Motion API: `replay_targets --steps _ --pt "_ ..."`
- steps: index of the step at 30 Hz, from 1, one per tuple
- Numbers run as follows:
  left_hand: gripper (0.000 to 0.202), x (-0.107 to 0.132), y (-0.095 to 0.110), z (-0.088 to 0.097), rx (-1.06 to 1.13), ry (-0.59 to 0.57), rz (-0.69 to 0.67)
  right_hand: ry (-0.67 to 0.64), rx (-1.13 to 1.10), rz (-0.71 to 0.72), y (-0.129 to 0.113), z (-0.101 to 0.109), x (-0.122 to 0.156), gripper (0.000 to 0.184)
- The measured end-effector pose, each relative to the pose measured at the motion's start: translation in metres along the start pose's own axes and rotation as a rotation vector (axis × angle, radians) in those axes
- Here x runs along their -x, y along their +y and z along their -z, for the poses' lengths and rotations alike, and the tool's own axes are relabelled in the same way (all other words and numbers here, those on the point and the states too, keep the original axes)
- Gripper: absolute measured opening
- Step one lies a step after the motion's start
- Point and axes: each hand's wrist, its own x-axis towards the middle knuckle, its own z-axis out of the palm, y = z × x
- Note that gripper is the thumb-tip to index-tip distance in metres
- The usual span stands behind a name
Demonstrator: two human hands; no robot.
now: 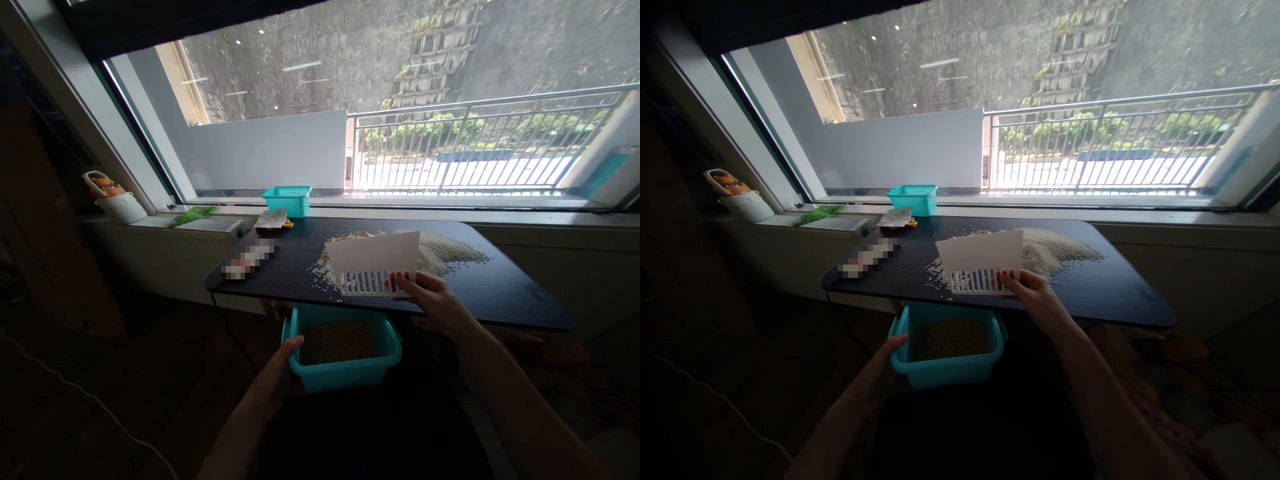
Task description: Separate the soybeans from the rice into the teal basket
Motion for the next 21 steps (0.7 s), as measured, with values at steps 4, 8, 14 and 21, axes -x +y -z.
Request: replay_targets --steps 4,8,14,21 --pt "0.079 0.001 0.001 -0.002 0.0 -0.021 -0.006 -0.02 -0.002 -0.016 0.001 -0.007 0.001 0.048" --pt "0.076 0.003 0.003 -0.004 0.003 -0.022 0.003 -0.033 0.007 -0.028 0.0 -0.007 0.002 0.049" --pt "0.073 0.001 0.003 -0.005 0.005 -0.01 0.001 -0.01 0.026 -0.008 -0.002 0.006 0.005 0.046" --pt "0.076 0.001 0.003 -0.004 -0.007 0.002 0.014 0.049 -0.005 0.093 0.007 -0.005 -0.018 0.051"
